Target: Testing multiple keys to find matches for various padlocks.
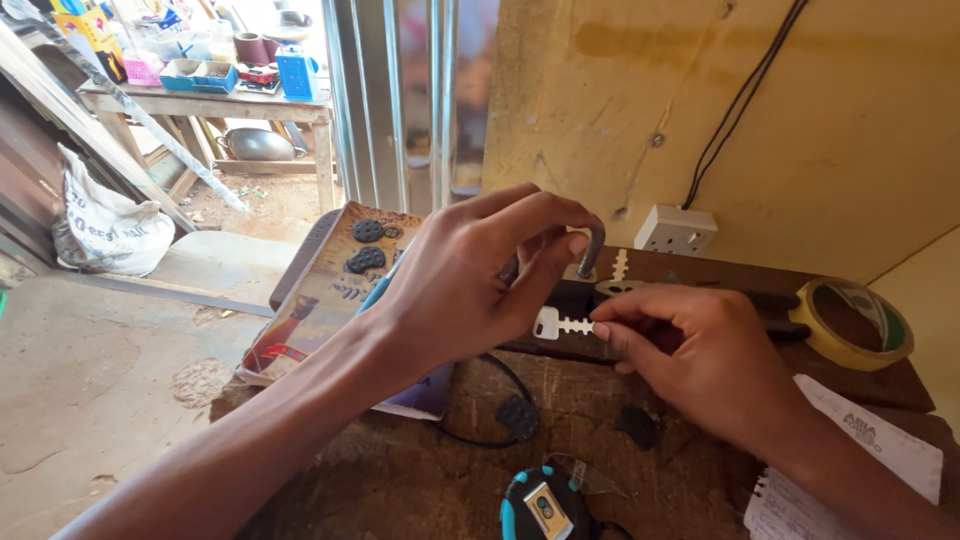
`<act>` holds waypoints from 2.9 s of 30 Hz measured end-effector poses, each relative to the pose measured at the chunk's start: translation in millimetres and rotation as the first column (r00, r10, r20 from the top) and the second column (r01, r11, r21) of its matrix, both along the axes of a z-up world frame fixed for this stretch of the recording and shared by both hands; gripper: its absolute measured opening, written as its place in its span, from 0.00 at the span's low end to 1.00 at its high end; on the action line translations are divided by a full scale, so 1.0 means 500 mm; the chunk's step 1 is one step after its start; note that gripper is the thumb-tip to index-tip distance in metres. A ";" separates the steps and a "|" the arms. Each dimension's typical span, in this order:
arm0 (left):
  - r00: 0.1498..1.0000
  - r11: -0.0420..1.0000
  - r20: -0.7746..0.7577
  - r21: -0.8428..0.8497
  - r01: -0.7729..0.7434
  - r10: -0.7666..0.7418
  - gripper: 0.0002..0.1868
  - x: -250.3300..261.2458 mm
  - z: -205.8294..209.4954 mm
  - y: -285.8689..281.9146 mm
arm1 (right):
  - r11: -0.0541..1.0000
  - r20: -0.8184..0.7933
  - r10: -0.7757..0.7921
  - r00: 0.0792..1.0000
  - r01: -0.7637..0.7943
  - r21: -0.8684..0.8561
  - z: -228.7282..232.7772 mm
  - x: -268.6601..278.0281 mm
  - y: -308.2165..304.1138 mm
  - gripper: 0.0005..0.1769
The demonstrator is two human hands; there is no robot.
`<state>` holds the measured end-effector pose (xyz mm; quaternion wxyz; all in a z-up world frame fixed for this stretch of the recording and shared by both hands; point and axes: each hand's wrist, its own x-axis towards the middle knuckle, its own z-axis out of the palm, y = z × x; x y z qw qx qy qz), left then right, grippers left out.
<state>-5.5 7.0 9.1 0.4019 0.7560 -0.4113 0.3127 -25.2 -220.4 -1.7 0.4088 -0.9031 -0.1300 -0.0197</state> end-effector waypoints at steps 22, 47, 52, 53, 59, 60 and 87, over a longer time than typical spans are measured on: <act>0.995 0.945 0.011 0.315 0.090 -0.098 0.05 -0.003 0.019 0.009 | 0.945 0.371 0.321 0.871 -0.266 -0.192 -0.050 0.008 -0.018 0.12; 0.995 0.776 0.081 0.623 -0.102 0.065 0.09 -0.003 -0.057 -0.038 | 0.957 0.513 0.224 0.829 -0.088 -0.275 0.037 0.030 -0.079 0.13; 0.993 0.783 0.024 0.614 -0.106 0.116 0.13 -0.008 -0.050 -0.045 | 0.917 0.388 0.300 0.871 -0.151 -0.370 0.027 0.047 -0.084 0.15; 0.992 0.810 -0.034 0.582 -0.079 0.121 0.12 -0.012 -0.040 -0.046 | 0.920 0.388 0.300 0.871 -0.158 -0.357 0.027 0.047 -0.083 0.16; 0.988 0.887 -0.094 0.457 -0.066 0.122 0.05 -0.015 -0.006 -0.039 | 0.914 0.439 0.354 0.826 -0.208 -0.347 -0.007 0.066 -0.086 0.18; 0.990 0.896 -0.069 0.437 -0.080 0.122 0.03 -0.013 -0.003 -0.035 | 0.904 0.416 0.377 0.828 -0.230 -0.361 -0.014 0.072 -0.086 0.20; 0.994 0.961 0.075 0.260 -0.093 0.076 0.07 -0.021 0.022 -0.027 | 0.995 0.199 0.060 0.978 -0.075 0.069 -0.033 0.083 -0.085 0.13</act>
